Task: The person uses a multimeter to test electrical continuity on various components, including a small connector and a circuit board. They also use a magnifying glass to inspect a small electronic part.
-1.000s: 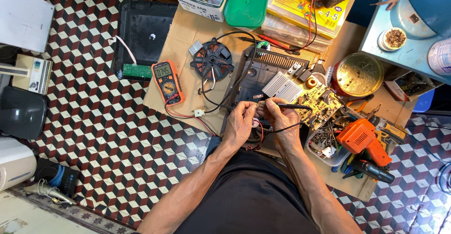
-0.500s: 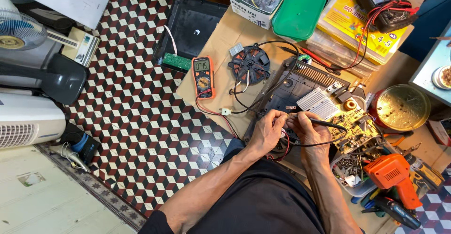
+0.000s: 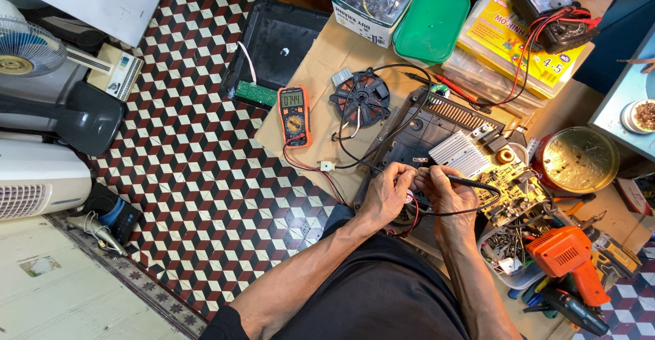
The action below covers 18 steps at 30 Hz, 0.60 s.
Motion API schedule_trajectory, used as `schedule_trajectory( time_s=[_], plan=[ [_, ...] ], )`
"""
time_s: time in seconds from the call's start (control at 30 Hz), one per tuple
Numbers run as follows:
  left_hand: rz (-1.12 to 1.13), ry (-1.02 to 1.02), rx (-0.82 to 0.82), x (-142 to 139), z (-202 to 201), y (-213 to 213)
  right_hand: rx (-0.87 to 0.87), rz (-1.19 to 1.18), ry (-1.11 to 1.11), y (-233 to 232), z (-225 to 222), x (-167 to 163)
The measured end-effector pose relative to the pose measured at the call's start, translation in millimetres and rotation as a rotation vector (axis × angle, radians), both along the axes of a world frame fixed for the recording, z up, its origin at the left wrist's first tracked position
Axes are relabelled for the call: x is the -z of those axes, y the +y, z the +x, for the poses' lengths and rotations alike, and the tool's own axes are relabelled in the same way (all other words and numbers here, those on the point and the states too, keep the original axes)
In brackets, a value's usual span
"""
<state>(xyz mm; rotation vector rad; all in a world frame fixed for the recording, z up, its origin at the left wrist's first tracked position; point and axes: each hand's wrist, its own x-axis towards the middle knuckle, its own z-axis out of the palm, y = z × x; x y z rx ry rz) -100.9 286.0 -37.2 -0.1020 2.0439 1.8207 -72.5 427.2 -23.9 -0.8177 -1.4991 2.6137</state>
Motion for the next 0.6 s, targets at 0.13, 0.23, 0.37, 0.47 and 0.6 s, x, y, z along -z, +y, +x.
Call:
schedule_trajectory(
  time_s=[0.13,0.23,0.37,0.47,0.6],
  plan=[
    [-0.016,0.013,0.006,1.3,-1.8,1.5,0.003,-0.008,-0.003,2.4,-1.8,2.3],
    [-0.016,0.009,0.0,3.1,-2.1,1.8,0.003,-0.008,-0.003,3.2,-1.5,3.1],
    [-0.024,0.022,-0.028,6.4,-0.6,2.1,0.007,-0.029,0.016,1.9,-1.2,3.7],
    [-0.028,0.044,-0.039,8.3,2.8,5.5,0.013,-0.044,0.034,3.3,0.8,2.6],
    [-0.063,0.033,-0.03,9.6,4.3,8.7,0.003,-0.022,0.027,7.6,3.9,1.1]
  ],
)
